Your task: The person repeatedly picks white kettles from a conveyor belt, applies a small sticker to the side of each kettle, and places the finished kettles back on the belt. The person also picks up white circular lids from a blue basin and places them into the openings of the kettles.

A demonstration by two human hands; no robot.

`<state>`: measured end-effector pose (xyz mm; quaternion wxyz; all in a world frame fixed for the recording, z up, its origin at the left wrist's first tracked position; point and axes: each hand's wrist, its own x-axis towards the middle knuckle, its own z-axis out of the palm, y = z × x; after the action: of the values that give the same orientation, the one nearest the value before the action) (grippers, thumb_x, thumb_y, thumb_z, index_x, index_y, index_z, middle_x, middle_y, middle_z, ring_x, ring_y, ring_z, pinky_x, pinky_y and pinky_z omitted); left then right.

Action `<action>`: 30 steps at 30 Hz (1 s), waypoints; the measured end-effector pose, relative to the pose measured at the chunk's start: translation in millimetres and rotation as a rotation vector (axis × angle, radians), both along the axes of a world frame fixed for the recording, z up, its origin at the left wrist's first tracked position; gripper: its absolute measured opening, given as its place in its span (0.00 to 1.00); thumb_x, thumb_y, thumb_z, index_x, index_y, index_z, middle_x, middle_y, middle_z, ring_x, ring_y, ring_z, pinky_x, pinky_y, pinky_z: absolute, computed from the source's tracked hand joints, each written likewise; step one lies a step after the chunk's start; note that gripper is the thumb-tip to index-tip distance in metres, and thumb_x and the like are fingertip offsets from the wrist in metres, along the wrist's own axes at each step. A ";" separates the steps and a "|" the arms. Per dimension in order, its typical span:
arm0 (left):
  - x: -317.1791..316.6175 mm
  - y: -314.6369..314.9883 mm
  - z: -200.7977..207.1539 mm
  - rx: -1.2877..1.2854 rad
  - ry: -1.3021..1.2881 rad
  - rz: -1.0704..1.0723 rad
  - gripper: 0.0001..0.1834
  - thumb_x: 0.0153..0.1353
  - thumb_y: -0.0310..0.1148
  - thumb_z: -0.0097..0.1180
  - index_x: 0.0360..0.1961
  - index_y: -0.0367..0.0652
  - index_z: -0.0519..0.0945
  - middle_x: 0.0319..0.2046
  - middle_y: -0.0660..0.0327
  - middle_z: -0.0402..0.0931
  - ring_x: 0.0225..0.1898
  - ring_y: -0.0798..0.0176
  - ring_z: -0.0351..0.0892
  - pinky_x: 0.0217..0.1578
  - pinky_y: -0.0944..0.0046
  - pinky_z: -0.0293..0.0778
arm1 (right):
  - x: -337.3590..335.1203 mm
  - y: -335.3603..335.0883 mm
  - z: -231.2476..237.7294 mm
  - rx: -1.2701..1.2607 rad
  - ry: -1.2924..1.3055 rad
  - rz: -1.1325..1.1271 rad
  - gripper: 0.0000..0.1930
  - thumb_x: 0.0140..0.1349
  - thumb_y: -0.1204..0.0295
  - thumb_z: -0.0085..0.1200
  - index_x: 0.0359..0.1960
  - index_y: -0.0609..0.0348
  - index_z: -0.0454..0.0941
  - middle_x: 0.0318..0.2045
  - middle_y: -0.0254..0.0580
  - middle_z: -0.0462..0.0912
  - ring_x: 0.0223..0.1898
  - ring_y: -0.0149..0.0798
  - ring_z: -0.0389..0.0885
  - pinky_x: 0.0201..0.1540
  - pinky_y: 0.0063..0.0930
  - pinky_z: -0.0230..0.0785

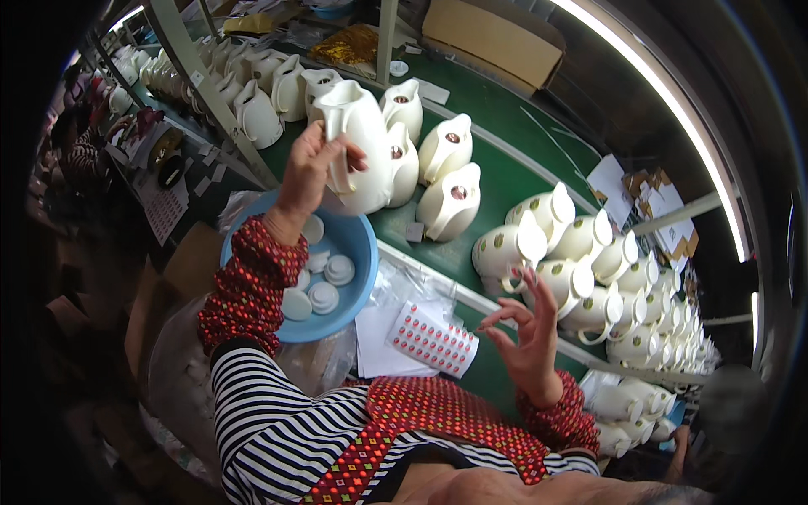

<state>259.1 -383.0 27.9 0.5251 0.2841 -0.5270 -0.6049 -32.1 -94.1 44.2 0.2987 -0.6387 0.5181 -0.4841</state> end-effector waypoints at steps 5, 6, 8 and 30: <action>-46.5 119.4 20.7 0.216 0.342 -0.341 0.16 0.78 0.32 0.46 0.60 0.35 0.68 0.32 0.59 0.77 0.26 0.66 0.78 0.32 0.66 0.79 | 17.3 16.8 27.1 -0.059 -0.157 0.127 0.53 0.52 0.89 0.69 0.77 0.54 0.50 0.76 0.56 0.57 0.42 0.39 0.90 0.59 0.42 0.76; -52.3 139.5 16.4 0.330 0.424 -0.386 0.15 0.78 0.30 0.45 0.60 0.35 0.68 0.30 0.62 0.73 0.22 0.70 0.70 0.27 0.68 0.72 | 23.4 25.5 31.6 -0.044 -0.183 0.149 0.53 0.52 0.89 0.69 0.77 0.54 0.50 0.76 0.55 0.57 0.42 0.39 0.90 0.59 0.42 0.76; -73.2 173.0 7.5 0.571 0.476 -0.428 0.14 0.77 0.29 0.43 0.59 0.35 0.68 0.29 0.65 0.70 0.22 0.73 0.62 0.26 0.70 0.64 | 27.0 44.4 29.9 0.027 -0.186 0.146 0.52 0.52 0.89 0.69 0.77 0.54 0.52 0.76 0.53 0.58 0.42 0.37 0.90 0.59 0.41 0.77; -112.1 257.4 -46.5 1.026 0.404 -0.460 0.13 0.77 0.27 0.43 0.57 0.31 0.65 0.30 0.64 0.70 0.27 0.72 0.66 0.29 0.71 0.69 | 35.9 109.1 -18.0 0.129 0.018 0.235 0.50 0.51 0.89 0.67 0.76 0.49 0.58 0.76 0.55 0.52 0.41 0.34 0.88 0.56 0.39 0.77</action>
<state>147.0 -125.6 -18.6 0.2663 0.2592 -0.1052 -0.9224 3.7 15.0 26.2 0.3893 -0.6788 0.4723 -0.4058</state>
